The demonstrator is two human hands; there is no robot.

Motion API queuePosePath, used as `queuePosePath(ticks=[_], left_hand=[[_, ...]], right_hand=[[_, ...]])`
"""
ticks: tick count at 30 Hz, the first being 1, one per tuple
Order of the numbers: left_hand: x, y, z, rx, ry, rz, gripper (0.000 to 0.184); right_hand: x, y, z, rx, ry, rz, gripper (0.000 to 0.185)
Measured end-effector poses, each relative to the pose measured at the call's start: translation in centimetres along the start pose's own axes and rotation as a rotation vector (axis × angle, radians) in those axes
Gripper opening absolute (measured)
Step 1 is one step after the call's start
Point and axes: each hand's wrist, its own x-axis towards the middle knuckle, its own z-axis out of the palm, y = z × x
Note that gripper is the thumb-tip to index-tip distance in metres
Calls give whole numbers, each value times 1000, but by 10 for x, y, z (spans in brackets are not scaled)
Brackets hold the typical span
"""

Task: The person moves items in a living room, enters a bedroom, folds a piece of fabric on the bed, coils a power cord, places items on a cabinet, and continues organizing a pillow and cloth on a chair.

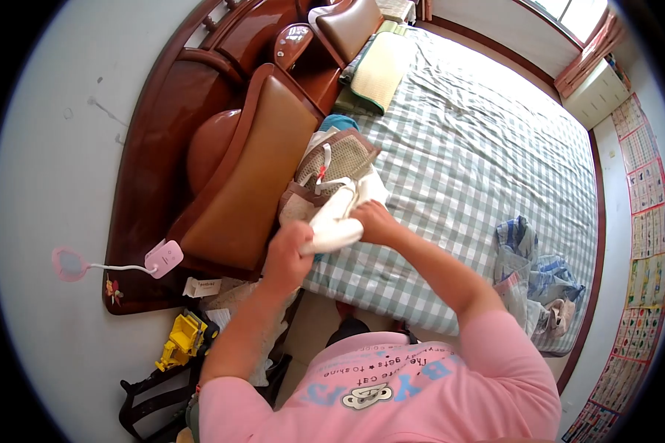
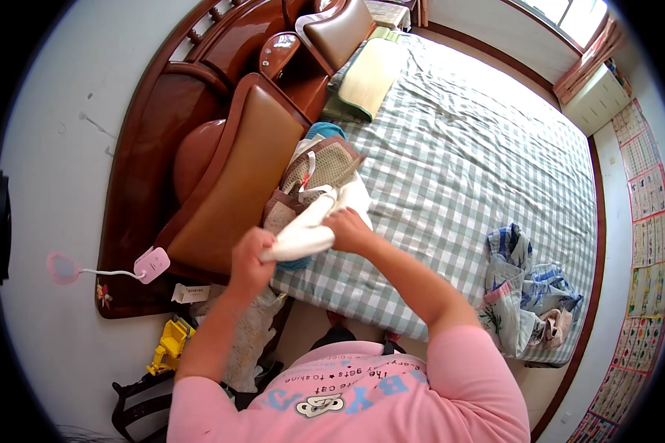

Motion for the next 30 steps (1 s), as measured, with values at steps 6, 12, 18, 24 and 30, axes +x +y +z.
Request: queuePosePath(ticks=[6,12,18,24,30], left_hand=[[-49,-19,2,-26,111,-208,29],[-62,-9,18,-227,240,-344,27],[-79,0,72,-393,11,-406,25],[-86,-60,111,-579,85,-754,25],[-65,-204,77,-653,453,-1039,31]], right_hand=[[-37,33,69,-67,89,415,26],[-8,66,-6,-184,528,281,26],[-36,96,-56,-401,390,288,18],[-9,127,-66,-484,129,312,17],[154,130,-32,-562,225,9,23]])
